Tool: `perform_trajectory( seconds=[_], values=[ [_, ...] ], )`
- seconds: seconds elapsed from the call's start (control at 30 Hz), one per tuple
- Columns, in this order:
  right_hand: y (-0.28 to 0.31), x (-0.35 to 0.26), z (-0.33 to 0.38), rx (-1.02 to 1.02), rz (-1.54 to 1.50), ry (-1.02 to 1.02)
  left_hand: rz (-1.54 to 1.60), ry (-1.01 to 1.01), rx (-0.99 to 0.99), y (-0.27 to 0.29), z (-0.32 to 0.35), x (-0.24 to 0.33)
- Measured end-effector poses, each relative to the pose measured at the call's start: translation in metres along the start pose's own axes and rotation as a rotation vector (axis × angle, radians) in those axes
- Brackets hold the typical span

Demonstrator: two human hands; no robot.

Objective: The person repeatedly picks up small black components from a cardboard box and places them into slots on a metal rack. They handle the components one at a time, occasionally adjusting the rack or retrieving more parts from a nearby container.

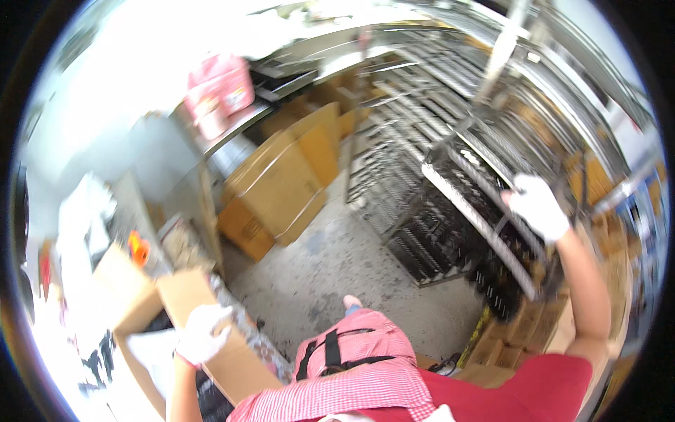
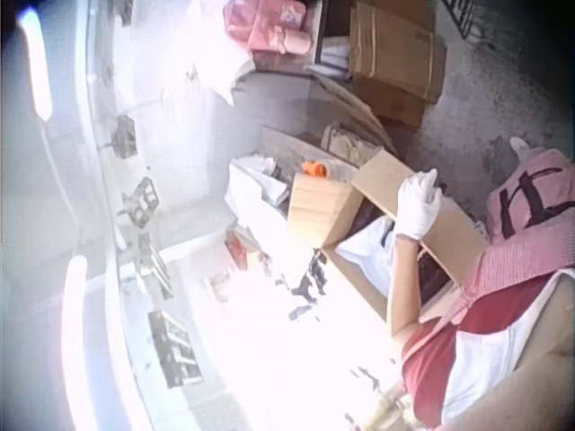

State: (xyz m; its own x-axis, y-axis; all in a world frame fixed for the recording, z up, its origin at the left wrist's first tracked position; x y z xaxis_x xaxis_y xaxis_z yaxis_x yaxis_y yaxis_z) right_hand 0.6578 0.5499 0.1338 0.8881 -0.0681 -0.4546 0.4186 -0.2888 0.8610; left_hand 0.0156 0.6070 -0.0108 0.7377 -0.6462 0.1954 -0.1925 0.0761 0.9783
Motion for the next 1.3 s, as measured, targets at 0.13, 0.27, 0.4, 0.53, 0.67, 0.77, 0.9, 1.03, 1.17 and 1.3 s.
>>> perform_trajectory(
  seconds=[0.13,0.27,0.4,0.53,0.67,0.77,0.9,1.03,1.17,1.3],
  values=[
    [-0.067,-0.063,0.038,-0.304,-0.468,-0.220,-0.029,0.058,0.054,0.013,0.025,-0.010],
    [-0.100,-0.187,0.008,-0.669,-0.440,-0.102,0.089,-0.043,0.430,0.068,0.018,0.005],
    [-0.164,-0.336,-0.025,-0.742,-0.413,0.578,-0.060,-0.017,0.846,0.128,0.030,0.004],
    [-0.191,-0.497,-0.003,-0.165,-0.136,1.647,-0.295,0.479,0.916,0.170,0.060,-0.019],
    [-0.225,-0.601,0.034,0.028,-0.230,2.379,0.560,0.434,1.190,0.258,0.149,-0.014],
    [-0.269,-0.658,0.052,0.367,-0.667,2.599,1.219,0.079,1.166,0.280,0.234,0.007],
    [-0.330,-0.745,0.076,-0.301,-1.368,2.126,0.838,0.654,1.725,0.254,0.292,0.036],
    [-0.352,-0.830,0.143,-2.305,-1.394,1.340,0.571,0.847,1.876,0.229,0.336,0.025],
    [-0.373,-0.863,0.182,-2.469,-1.272,0.598,0.618,1.110,2.215,0.198,0.369,0.001],
    [-0.408,-0.893,0.216,-2.433,-1.260,0.486,0.674,1.138,2.324,0.181,0.401,-0.010]
  ],
)
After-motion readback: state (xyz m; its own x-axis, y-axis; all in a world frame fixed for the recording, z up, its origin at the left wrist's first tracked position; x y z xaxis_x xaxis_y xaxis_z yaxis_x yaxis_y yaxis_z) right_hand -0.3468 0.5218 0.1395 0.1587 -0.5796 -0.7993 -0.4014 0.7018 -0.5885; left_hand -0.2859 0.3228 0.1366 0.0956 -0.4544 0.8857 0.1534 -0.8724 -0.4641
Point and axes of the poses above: each hand's wrist, its own z-axis away from the middle knuckle, its own y-axis out of the back of the hand, x = y × z, the point moved 1 cm from there along -z, towards the middle knuckle, and after that the axes turned 9 degrees about -z, right-handed, at the moved point
